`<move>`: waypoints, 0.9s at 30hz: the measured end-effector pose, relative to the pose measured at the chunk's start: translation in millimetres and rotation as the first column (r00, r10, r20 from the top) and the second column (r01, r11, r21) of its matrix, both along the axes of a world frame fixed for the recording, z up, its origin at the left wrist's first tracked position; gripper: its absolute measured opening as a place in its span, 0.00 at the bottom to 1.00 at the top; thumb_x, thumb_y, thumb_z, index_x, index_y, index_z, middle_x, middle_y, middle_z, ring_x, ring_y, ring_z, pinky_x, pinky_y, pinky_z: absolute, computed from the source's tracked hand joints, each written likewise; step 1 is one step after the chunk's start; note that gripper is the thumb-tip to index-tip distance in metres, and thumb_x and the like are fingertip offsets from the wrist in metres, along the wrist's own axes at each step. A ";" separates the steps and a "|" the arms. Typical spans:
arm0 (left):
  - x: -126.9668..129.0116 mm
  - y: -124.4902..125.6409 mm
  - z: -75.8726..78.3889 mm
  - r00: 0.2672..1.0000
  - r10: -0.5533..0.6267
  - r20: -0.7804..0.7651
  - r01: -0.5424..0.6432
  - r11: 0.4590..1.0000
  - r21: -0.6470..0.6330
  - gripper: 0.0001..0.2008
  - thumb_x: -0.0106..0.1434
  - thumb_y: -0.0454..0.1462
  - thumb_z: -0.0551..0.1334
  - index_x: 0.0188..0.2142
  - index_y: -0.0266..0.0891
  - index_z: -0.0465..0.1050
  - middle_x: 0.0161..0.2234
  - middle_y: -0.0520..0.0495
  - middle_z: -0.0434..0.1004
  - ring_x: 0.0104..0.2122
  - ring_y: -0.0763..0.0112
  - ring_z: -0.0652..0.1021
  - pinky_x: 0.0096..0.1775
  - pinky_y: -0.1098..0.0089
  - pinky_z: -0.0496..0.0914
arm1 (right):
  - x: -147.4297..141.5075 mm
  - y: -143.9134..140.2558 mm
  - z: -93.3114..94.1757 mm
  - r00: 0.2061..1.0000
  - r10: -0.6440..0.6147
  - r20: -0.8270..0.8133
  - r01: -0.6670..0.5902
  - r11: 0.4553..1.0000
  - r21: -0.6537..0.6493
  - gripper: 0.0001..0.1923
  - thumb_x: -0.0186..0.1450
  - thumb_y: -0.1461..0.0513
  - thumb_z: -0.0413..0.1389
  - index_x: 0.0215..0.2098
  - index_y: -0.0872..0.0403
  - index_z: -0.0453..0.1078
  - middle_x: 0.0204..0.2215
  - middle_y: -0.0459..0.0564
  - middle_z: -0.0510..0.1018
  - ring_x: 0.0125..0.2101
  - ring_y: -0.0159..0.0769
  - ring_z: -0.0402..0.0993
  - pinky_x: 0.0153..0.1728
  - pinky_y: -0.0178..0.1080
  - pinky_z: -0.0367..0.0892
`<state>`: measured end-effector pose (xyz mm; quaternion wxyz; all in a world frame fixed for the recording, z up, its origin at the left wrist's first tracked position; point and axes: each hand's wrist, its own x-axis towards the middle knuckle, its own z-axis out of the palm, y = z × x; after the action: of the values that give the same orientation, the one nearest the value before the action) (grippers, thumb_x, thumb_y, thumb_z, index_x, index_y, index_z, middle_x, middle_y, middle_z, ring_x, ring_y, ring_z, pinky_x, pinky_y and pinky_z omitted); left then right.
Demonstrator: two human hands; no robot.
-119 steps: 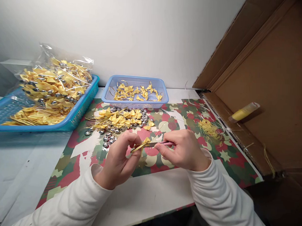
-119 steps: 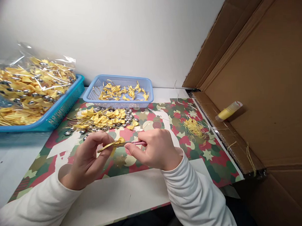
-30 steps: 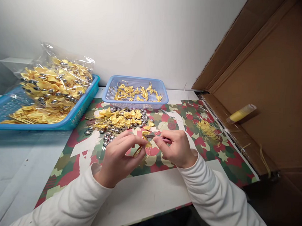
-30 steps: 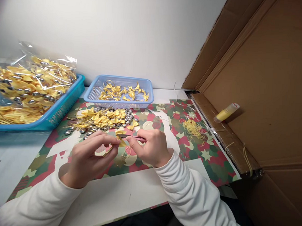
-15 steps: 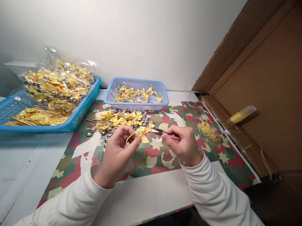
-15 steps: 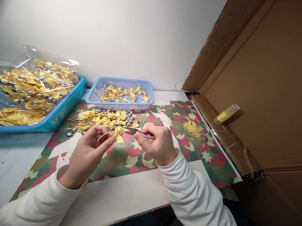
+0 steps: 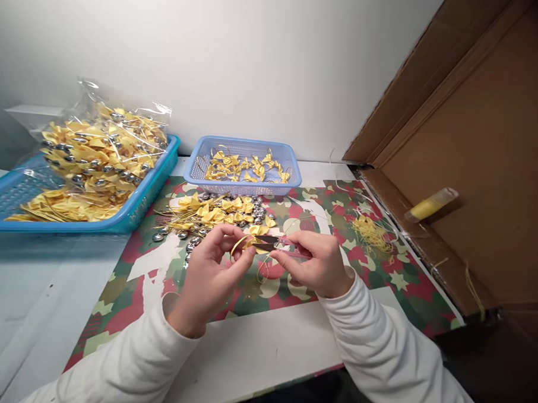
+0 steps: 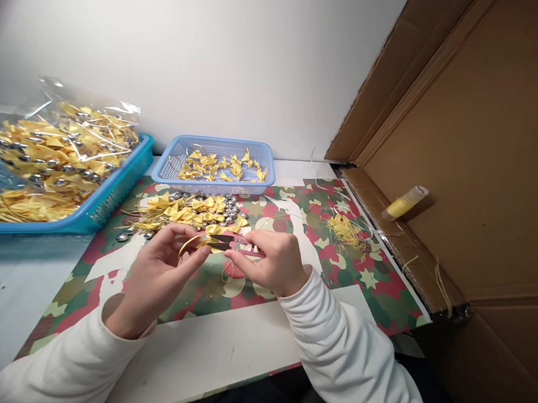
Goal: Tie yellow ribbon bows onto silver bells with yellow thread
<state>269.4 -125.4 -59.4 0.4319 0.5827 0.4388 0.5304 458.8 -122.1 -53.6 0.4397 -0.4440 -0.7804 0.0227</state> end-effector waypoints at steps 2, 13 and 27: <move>-0.1 -0.4 0.8 1.000 -0.002 -0.001 0.002 1.000 -0.005 0.06 0.59 0.34 0.64 0.33 0.41 0.67 0.30 0.52 0.70 0.28 0.75 0.71 0.30 0.75 0.67 | 0.0 0.1 0.8 1.000 0.008 -0.009 -0.008 1.000 0.025 0.16 0.62 0.52 0.60 0.24 0.56 0.70 0.14 0.41 0.65 0.16 0.25 0.56 0.18 0.31 0.53; -0.1 0.1 -0.1 1.000 -0.005 -0.002 0.005 1.000 -0.016 0.06 0.59 0.35 0.64 0.33 0.41 0.67 0.30 0.52 0.70 0.27 0.76 0.71 0.28 0.76 0.67 | 2.3 0.7 -1.2 0.993 0.051 0.105 -0.062 0.993 0.102 0.17 0.66 0.54 0.57 0.23 0.55 0.70 0.13 0.42 0.66 0.16 0.26 0.58 0.20 0.33 0.53; -2.7 -1.1 0.0 0.973 0.027 -0.228 -0.007 0.996 0.088 0.05 0.59 0.34 0.62 0.32 0.41 0.65 0.28 0.53 0.67 0.25 0.76 0.67 0.27 0.74 0.64 | 6.6 1.2 0.2 0.969 0.051 0.241 -0.086 0.987 0.136 0.19 0.67 0.56 0.55 0.21 0.54 0.70 0.13 0.43 0.68 0.16 0.27 0.60 0.20 0.35 0.52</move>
<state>266.8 -126.4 -59.4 0.3483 0.6545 0.4669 0.4820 465.4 -120.9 -53.4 0.3739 -0.3829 -0.8416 -0.0722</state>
